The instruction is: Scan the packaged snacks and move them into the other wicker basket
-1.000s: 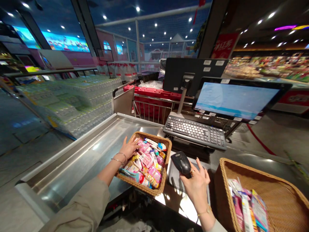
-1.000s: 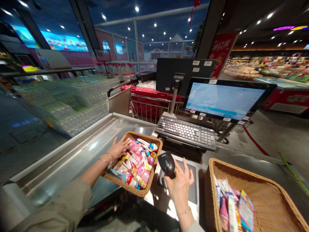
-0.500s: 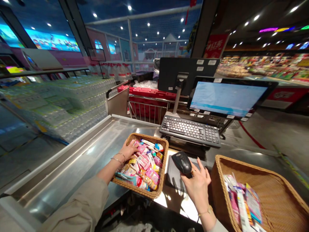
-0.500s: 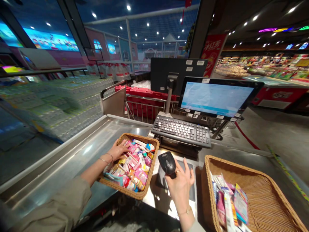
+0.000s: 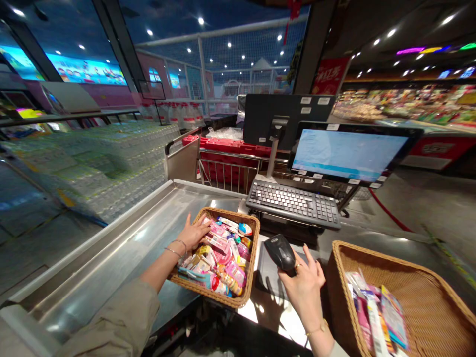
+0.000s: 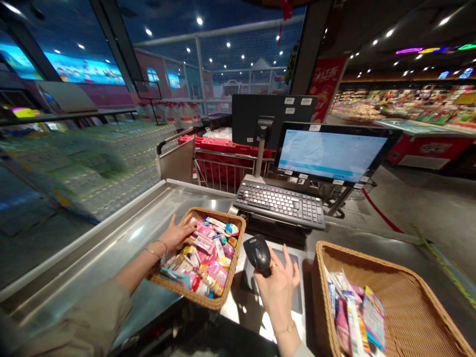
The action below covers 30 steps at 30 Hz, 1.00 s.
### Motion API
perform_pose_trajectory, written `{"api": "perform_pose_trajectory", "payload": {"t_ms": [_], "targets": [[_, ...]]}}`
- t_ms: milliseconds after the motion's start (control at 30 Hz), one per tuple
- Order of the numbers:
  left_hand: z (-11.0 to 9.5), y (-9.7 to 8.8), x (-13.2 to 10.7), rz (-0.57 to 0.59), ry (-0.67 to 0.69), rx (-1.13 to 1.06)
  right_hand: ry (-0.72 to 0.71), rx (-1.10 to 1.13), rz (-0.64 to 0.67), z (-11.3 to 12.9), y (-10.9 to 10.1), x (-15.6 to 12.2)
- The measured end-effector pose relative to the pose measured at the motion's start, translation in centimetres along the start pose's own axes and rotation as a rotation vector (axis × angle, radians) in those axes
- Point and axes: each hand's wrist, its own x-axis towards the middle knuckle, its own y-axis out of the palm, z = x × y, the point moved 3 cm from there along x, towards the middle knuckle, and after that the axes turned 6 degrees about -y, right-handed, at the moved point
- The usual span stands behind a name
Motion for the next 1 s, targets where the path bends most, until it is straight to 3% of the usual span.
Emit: {"api": "perform_pose_trajectory", "payload": {"t_ms": [200, 533, 800, 1000], "targets": [[-1.1, -1.6, 0.3, -0.110, -0.010, 0.075, 0.015, 0.004, -0.003, -0.2, -0.2, -0.1], [-6.9, -3.9, 0.5, -0.350, 0.070, 0.121, -0.003, -0.019, -0.028, -0.6, -0.8, -0.5], [-11.5, -4.5, 0.9, -0.476, 0.079, 0.084, -0.034, -0.057, -0.033, -0.4, -1.2, -0.6], [-14.2, -4.7, 1.6, -0.508, 0.092, 0.055, -0.054, -0.076, -0.024, -0.2, -1.7, -0.7]]}}
